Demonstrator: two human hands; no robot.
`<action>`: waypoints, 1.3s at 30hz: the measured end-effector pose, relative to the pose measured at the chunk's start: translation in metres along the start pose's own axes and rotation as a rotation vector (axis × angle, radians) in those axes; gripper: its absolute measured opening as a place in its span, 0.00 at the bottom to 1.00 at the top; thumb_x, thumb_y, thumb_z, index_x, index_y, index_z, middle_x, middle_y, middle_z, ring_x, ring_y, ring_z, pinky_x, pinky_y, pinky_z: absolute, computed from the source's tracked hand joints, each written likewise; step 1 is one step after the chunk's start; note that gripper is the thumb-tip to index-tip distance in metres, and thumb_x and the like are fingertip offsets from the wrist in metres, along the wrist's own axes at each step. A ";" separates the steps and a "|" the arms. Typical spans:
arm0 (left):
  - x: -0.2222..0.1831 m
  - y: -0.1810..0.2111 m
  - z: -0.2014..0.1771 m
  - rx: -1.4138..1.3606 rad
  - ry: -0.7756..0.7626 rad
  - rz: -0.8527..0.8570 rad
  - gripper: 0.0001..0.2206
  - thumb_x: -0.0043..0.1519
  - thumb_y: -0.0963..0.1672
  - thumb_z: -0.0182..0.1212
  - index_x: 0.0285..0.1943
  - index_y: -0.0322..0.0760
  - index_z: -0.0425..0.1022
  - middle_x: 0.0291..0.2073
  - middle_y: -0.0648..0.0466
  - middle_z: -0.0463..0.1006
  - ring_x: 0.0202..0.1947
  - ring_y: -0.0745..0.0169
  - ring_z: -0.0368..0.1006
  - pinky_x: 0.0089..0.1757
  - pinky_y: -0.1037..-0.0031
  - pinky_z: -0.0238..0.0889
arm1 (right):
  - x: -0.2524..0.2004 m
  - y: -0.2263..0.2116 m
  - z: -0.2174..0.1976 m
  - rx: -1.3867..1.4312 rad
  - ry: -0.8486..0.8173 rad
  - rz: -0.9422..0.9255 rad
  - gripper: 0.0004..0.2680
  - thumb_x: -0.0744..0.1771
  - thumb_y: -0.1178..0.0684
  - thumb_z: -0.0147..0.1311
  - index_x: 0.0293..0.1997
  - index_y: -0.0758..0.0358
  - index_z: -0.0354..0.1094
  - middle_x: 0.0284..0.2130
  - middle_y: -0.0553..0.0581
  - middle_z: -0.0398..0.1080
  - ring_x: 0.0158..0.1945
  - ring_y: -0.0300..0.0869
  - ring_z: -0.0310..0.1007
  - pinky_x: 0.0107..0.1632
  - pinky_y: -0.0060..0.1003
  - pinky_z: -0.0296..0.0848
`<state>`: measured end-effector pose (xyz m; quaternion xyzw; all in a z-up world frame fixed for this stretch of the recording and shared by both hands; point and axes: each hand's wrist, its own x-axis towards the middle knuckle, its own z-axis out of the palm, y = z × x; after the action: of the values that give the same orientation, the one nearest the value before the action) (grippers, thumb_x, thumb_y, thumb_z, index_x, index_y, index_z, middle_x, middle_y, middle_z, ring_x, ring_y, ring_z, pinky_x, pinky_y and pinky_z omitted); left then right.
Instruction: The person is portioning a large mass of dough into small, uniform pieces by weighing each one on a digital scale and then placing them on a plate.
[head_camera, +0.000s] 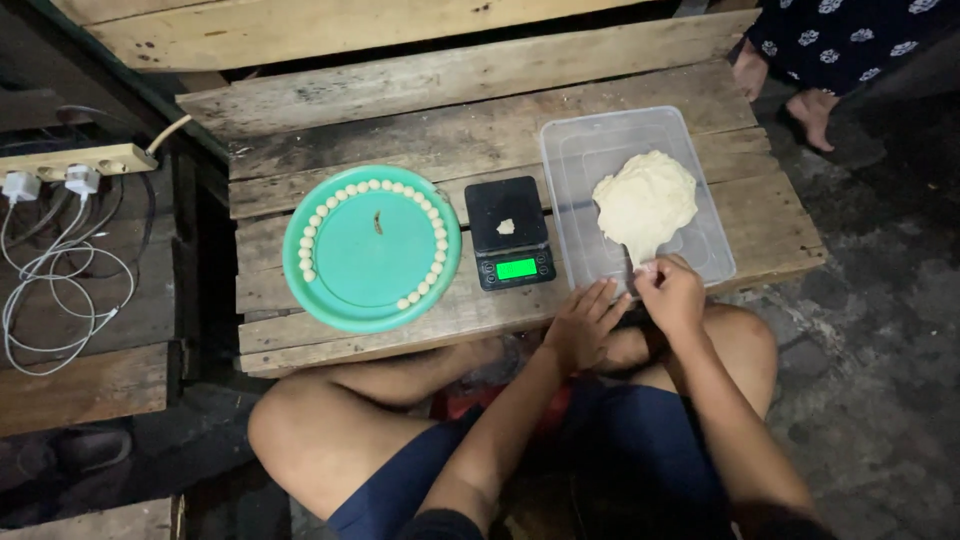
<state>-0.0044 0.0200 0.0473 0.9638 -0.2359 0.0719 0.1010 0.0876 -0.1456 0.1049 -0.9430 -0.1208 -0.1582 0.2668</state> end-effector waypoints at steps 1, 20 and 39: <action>0.000 0.000 -0.003 0.000 0.001 -0.002 0.52 0.49 0.55 0.71 0.83 0.48 0.43 0.78 0.44 0.51 0.78 0.47 0.47 0.70 0.52 0.46 | 0.001 -0.006 -0.005 0.000 -0.001 -0.002 0.03 0.64 0.54 0.60 0.32 0.59 0.75 0.23 0.59 0.66 0.32 0.60 0.74 0.37 0.50 0.73; -0.001 0.011 -0.010 -0.285 0.285 -0.093 0.24 0.53 0.50 0.58 0.56 0.38 0.79 0.54 0.48 0.79 0.63 0.43 0.68 0.69 0.49 0.49 | 0.068 -0.112 0.122 0.358 -0.226 -0.240 0.09 0.71 0.49 0.55 0.37 0.60 0.77 0.31 0.59 0.73 0.40 0.57 0.74 0.46 0.51 0.73; 0.004 0.000 0.051 -0.128 0.337 0.017 0.24 0.61 0.51 0.56 0.67 0.45 0.71 0.66 0.45 0.71 0.75 0.43 0.56 0.70 0.50 0.49 | 0.032 -0.029 0.040 -0.261 -0.131 -0.089 0.14 0.61 0.45 0.70 0.42 0.58 0.71 0.36 0.57 0.70 0.44 0.56 0.74 0.45 0.49 0.73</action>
<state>0.0035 0.0063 -0.0013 0.9278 -0.2280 0.2180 0.1994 0.1170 -0.0951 0.0975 -0.9716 -0.1583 -0.1223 0.1260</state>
